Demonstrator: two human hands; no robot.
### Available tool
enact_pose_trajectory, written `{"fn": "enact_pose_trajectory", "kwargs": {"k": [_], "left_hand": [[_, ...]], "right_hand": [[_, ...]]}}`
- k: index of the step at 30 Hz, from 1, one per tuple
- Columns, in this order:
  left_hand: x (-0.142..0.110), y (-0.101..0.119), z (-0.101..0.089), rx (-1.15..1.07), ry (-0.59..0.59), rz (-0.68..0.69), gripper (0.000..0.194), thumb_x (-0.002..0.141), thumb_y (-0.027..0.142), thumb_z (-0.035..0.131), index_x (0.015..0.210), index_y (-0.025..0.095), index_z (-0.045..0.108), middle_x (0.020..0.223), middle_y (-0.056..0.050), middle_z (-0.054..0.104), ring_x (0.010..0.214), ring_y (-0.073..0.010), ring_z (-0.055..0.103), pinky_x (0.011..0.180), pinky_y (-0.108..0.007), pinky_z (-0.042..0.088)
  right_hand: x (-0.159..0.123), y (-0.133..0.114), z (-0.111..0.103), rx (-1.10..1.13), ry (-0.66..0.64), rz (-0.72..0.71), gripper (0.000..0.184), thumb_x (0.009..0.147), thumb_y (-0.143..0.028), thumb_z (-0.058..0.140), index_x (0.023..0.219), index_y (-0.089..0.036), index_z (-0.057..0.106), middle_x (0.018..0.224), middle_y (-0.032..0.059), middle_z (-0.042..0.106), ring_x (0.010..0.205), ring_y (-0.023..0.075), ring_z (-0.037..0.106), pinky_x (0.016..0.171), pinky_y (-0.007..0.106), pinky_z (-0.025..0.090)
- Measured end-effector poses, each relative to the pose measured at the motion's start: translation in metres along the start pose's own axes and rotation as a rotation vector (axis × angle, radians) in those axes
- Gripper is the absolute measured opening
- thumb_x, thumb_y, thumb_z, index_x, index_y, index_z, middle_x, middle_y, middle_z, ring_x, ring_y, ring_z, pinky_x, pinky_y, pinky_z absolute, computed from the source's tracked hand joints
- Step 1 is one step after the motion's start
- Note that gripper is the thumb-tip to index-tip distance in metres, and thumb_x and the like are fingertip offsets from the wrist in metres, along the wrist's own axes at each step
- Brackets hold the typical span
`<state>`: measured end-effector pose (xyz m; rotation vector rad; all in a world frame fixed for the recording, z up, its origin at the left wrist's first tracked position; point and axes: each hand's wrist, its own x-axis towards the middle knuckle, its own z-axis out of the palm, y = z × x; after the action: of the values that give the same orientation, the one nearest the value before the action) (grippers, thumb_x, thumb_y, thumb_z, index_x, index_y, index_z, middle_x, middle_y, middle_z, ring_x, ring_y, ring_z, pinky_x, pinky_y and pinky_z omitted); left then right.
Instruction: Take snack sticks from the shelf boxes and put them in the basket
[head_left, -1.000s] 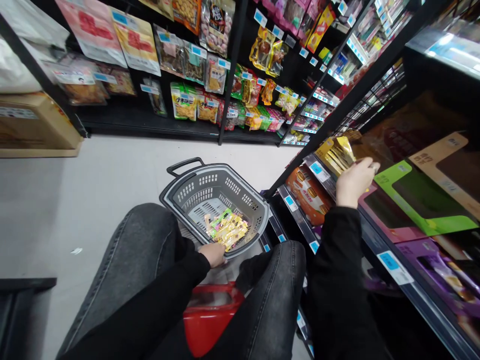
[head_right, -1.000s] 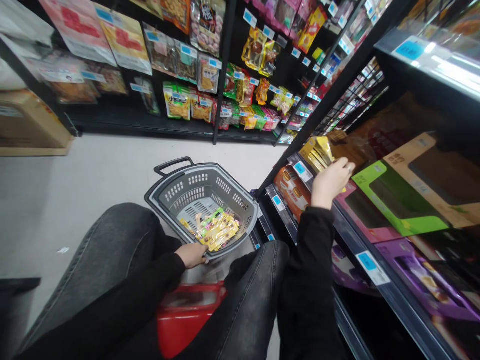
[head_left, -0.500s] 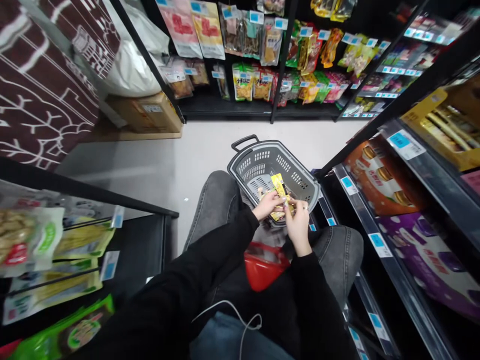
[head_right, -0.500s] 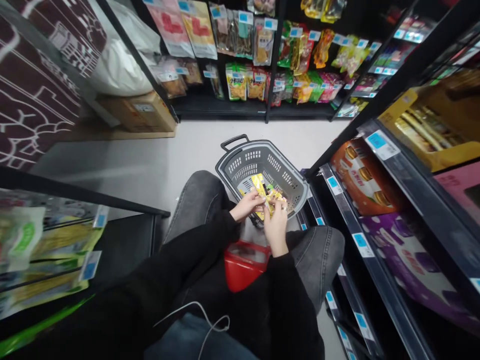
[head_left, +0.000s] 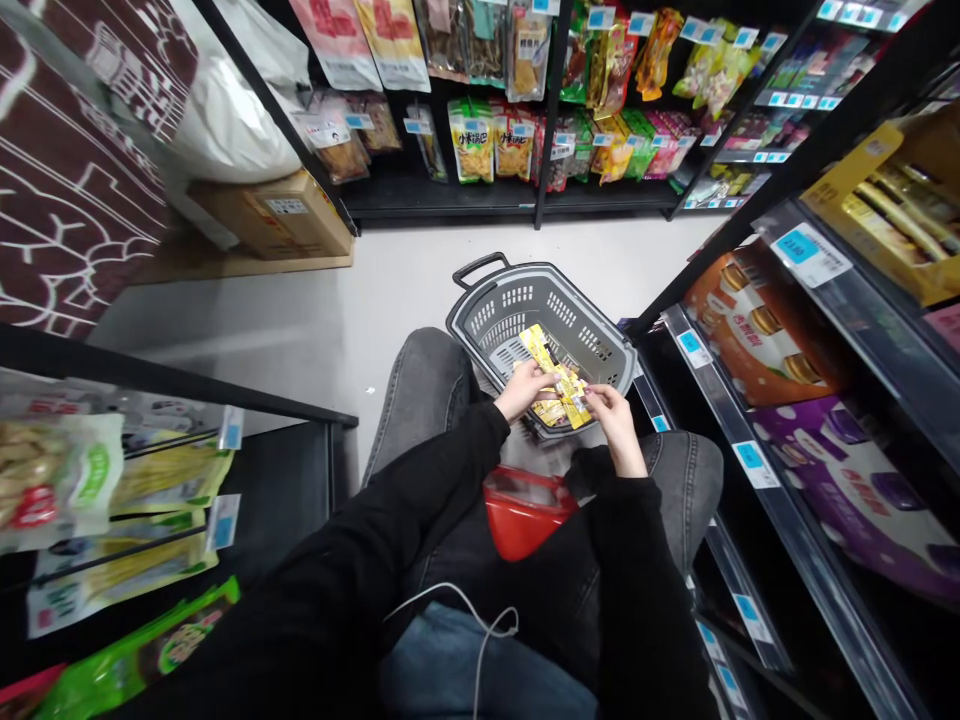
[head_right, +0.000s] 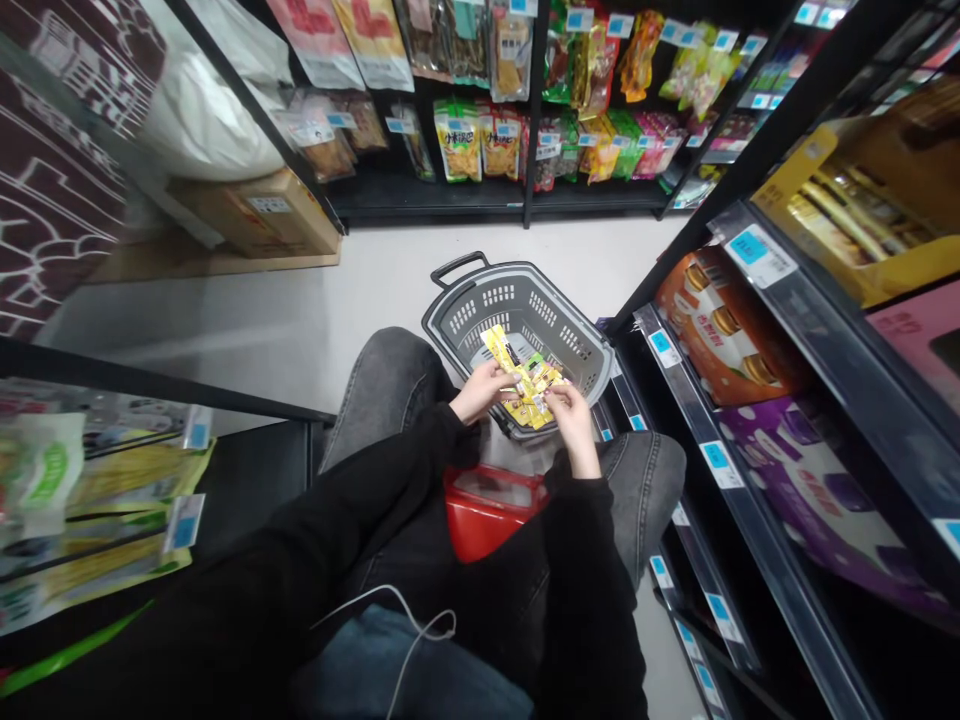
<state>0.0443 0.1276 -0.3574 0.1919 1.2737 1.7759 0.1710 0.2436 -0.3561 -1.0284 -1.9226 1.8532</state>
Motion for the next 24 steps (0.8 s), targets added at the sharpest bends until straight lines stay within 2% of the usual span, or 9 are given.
{"fn": "enact_pose_trajectory", "kwargs": {"k": [5, 9, 15, 21, 24], "left_hand": [[0.002, -0.001, -0.003, 0.005, 0.007, 0.02, 0.031, 0.068, 0.019, 0.07, 0.094, 0.009, 0.057, 0.096, -0.011, 0.071, 0.074, -0.0169, 0.069, 0.066, -0.028, 0.057], [0.001, 0.0, -0.001, 0.014, 0.019, 0.026, 0.032, 0.066, 0.02, 0.071, 0.092, 0.009, 0.056, 0.096, -0.012, 0.071, 0.077, -0.0191, 0.069, 0.069, -0.032, 0.057], [-0.001, 0.001, 0.001, 0.022, 0.009, 0.015, 0.03, 0.068, 0.02, 0.069, 0.092, 0.01, 0.055, 0.094, -0.011, 0.071, 0.075, -0.0191, 0.069, 0.072, -0.035, 0.057], [0.0, 0.003, 0.0, 0.046, 0.012, 0.02, 0.031, 0.07, 0.022, 0.07, 0.095, 0.011, 0.056, 0.093, -0.011, 0.072, 0.07, -0.016, 0.069, 0.061, -0.026, 0.057], [0.001, 0.002, -0.001, 0.051, -0.002, 0.003, 0.026, 0.072, 0.019, 0.066, 0.095, 0.011, 0.055, 0.094, -0.011, 0.071, 0.07, -0.0155, 0.069, 0.062, -0.025, 0.057]], "right_hand": [[0.0, 0.0, 0.008, 0.036, -0.119, -0.053, 0.034, 0.055, -0.04, 0.074, 0.078, -0.019, 0.061, 0.075, 0.0023, 0.063, 0.073, 0.0181, 0.06, 0.073, 0.034, 0.05], [0.002, 0.007, 0.012, 0.049, -0.12, -0.035, 0.035, 0.052, -0.036, 0.076, 0.077, -0.019, 0.06, 0.072, 0.0007, 0.061, 0.067, 0.0163, 0.059, 0.07, 0.033, 0.051], [0.002, 0.008, 0.014, 0.0, -0.108, -0.046, 0.033, 0.054, -0.04, 0.074, 0.075, -0.019, 0.06, 0.068, 0.0002, 0.061, 0.064, 0.0164, 0.059, 0.067, 0.032, 0.051], [0.0, 0.006, 0.015, -0.03, -0.129, -0.051, 0.031, 0.057, -0.041, 0.073, 0.074, -0.019, 0.058, 0.068, 0.0004, 0.061, 0.058, 0.015, 0.057, 0.059, 0.03, 0.05], [0.0, 0.006, 0.015, -0.012, -0.153, -0.008, 0.033, 0.058, -0.044, 0.072, 0.076, -0.02, 0.057, 0.066, 0.0002, 0.063, 0.06, 0.0166, 0.06, 0.06, 0.031, 0.051]]}}
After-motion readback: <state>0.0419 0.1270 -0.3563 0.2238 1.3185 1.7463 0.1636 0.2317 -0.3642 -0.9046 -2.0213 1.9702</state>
